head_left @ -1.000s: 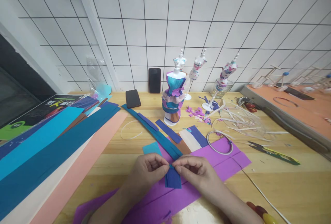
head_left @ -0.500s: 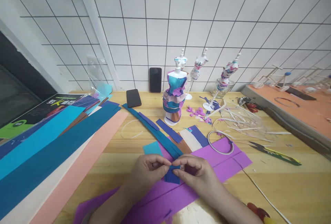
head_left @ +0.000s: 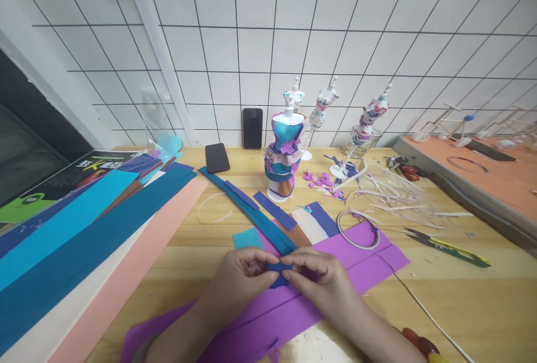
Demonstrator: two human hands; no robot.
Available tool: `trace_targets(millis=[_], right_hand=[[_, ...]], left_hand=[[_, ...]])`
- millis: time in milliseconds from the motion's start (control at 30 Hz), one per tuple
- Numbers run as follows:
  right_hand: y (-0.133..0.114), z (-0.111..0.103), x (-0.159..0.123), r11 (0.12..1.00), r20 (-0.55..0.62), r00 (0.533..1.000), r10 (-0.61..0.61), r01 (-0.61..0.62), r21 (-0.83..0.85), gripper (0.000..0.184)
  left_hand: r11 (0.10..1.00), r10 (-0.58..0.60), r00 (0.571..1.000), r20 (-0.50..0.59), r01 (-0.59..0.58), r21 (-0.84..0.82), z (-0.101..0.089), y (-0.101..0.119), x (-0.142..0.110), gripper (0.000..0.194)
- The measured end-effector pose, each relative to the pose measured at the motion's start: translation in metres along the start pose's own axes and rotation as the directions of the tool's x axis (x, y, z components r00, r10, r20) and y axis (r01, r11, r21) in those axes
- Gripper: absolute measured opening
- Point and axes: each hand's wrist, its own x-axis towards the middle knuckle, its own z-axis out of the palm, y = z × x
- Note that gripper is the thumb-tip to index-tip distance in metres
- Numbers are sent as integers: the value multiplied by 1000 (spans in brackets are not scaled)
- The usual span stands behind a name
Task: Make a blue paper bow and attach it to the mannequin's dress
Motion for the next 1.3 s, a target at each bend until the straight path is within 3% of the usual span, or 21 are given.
trace_targets(millis=[300, 433, 633, 733, 967, 1100, 1300], right_hand=[[5, 2, -2, 998, 12, 999, -37, 38, -46, 16], [5, 2, -1, 998, 13, 999, -36, 37, -51, 17], [1, 1, -3, 998, 29, 999, -16, 18, -67, 16], [0, 1, -3, 996, 41, 999, -6, 9, -88, 15], [-5, -1, -2, 993, 87, 996, 20, -10, -117, 14], [-5, -2, -1, 993, 112, 993, 27, -14, -113, 12], [-7, -4, -1, 997, 119, 993, -7, 16, -75, 12]], left_hand=[[997, -23, 999, -30, 25, 75, 1, 4, 0, 11], [982, 13, 1000, -29, -7, 188, -2, 0, 1, 12], [867, 158, 987, -8, -134, 480, -4, 1, 0, 11], [827, 196, 981, 2, -166, 537, -4, 3, 0, 11], [805, 199, 980, 18, -174, 567, -4, 6, -1, 11], [838, 211, 977, 24, -193, 510, -5, 6, 0, 9], [969, -2, 1000, -14, 6, 246, -4, 1, 0, 9]])
